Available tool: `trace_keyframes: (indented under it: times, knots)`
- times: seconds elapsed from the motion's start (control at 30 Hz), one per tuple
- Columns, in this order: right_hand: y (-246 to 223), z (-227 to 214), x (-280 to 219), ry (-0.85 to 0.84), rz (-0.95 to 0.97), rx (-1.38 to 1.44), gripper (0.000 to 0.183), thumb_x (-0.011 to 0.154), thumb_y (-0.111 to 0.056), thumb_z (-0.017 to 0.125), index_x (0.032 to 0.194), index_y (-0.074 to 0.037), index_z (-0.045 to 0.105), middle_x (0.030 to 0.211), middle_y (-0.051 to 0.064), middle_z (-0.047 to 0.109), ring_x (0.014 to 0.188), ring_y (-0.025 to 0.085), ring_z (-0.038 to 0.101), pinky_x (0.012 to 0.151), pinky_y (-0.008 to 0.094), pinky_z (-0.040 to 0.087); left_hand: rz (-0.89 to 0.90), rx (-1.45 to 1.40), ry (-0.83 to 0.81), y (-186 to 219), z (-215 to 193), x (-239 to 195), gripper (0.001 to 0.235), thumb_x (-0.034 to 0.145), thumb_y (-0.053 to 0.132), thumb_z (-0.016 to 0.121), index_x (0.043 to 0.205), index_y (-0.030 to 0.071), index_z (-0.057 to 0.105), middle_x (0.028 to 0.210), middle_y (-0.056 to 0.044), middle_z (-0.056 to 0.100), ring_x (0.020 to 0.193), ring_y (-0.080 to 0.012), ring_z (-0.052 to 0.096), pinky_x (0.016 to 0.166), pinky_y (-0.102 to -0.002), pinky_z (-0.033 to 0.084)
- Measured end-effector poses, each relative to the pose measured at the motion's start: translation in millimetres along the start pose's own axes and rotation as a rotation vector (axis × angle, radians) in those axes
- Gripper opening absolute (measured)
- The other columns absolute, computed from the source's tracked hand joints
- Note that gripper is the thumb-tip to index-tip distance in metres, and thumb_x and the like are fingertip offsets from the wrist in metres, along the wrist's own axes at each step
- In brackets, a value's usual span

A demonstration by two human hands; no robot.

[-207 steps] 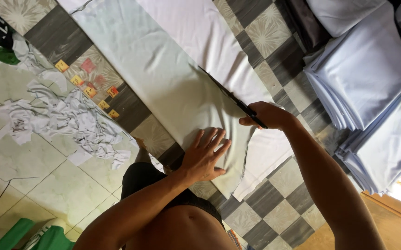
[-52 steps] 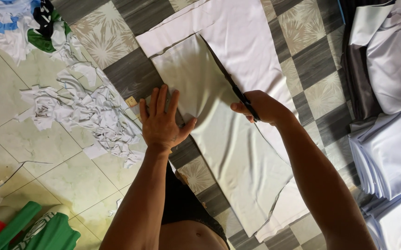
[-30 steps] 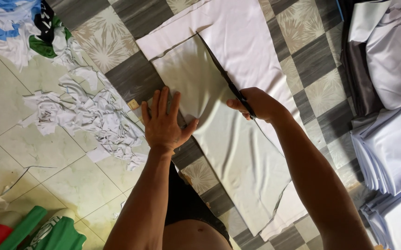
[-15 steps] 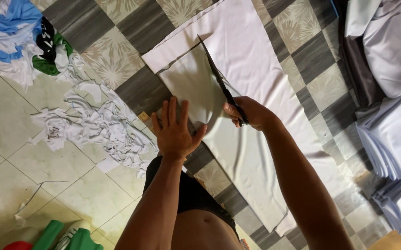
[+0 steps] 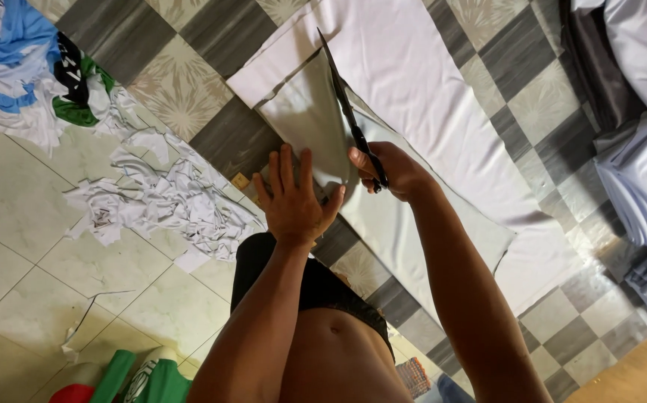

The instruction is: Cutting garment patterns from layers of white fabric using large tailor scissors on a checkered table.

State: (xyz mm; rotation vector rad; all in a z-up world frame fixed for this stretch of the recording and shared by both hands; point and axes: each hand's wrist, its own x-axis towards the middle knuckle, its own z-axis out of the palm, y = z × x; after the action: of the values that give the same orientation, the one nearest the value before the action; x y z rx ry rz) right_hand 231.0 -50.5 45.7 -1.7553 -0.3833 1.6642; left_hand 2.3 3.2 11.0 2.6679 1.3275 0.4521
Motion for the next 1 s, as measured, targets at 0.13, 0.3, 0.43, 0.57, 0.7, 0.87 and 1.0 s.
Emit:
trace_keyframes:
  times: [0.13,0.3,0.43,0.57,0.7,0.87,1.0]
  knots:
    - [-5.1,4.7,-4.9,0.023,0.012,0.034,0.057,0.108,-0.060,0.081,0.090,-0.011,0.059,0.069,-0.001,0.047,0.062,0.017,0.059,0.065,0.035,0.060,-0.001,-0.025,-0.009,0.2,-1.6,0.9,0.092,0.092,0.081,0.068,0.161,0.022,0.059,0.170,-0.017,0.052,0.162,-0.0412,0.049,0.125,-0.073,0.032]
    - [-11.4,9.5,-8.9,0.038,0.006,0.029,0.060,0.106,-0.064,0.082,0.089,-0.011,0.060,0.067,-0.001,0.047,0.061,0.017,0.059,0.064,0.036,0.060,0.009,-0.019,-0.005,0.2,-0.6,-0.7,0.094,0.092,0.082,0.071,0.162,0.020,0.059,0.172,-0.019,0.052,0.163,-0.0425,0.047,0.126,-0.074,0.030]
    - [-12.3,8.2,-8.3,0.065,0.010,0.008,0.057,0.106,-0.058,0.084,0.086,-0.010,0.060,0.065,0.000,0.047,0.057,0.017,0.059,0.060,0.034,0.060,0.014,-0.006,0.011,-1.4,1.0,-0.4,0.092,0.092,0.081,0.071,0.159,0.020,0.063,0.171,-0.018,0.052,0.162,-0.0417,0.048,0.125,-0.072,0.031]
    - [-18.5,11.6,-10.2,0.086,-0.011,0.008,0.054,0.105,-0.049,0.088,0.083,-0.008,0.061,0.061,0.002,0.050,0.054,0.017,0.062,0.056,0.032,0.059,0.027,0.002,0.039,-1.7,1.5,0.8,0.091,0.091,0.081,0.070,0.159,0.020,0.064,0.171,-0.018,0.053,0.161,-0.0418,0.050,0.124,-0.072,0.032]
    - [-24.0,10.8,-5.0,0.069,-0.016,0.053,0.056,0.106,-0.056,0.084,0.087,-0.009,0.061,0.065,0.002,0.051,0.056,0.017,0.064,0.057,0.032,0.061,0.035,0.012,0.091,-1.0,1.6,0.8,0.090,0.092,0.082,0.069,0.157,0.019,0.066,0.167,-0.019,0.057,0.158,-0.0420,0.054,0.124,-0.072,0.033]
    - [-29.6,11.7,3.5,0.107,-0.054,0.051,0.056,0.104,-0.052,0.090,0.083,-0.007,0.063,0.060,0.005,0.053,0.051,0.019,0.063,0.051,0.032,0.059,0.013,-0.049,0.058,-1.1,-2.1,-0.3,0.093,0.088,0.077,0.075,0.159,0.018,0.064,0.167,-0.020,0.058,0.159,-0.0428,0.054,0.123,-0.074,0.035]
    - [-27.2,14.5,-6.1,0.098,-0.038,0.047,0.060,0.105,-0.059,0.085,0.084,-0.008,0.062,0.062,0.004,0.055,0.055,0.018,0.066,0.054,0.031,0.059,0.001,-0.051,0.044,-0.3,-5.7,0.4,0.089,0.091,0.073,0.073,0.160,0.017,0.062,0.167,-0.021,0.058,0.159,-0.0423,0.055,0.122,-0.074,0.040]
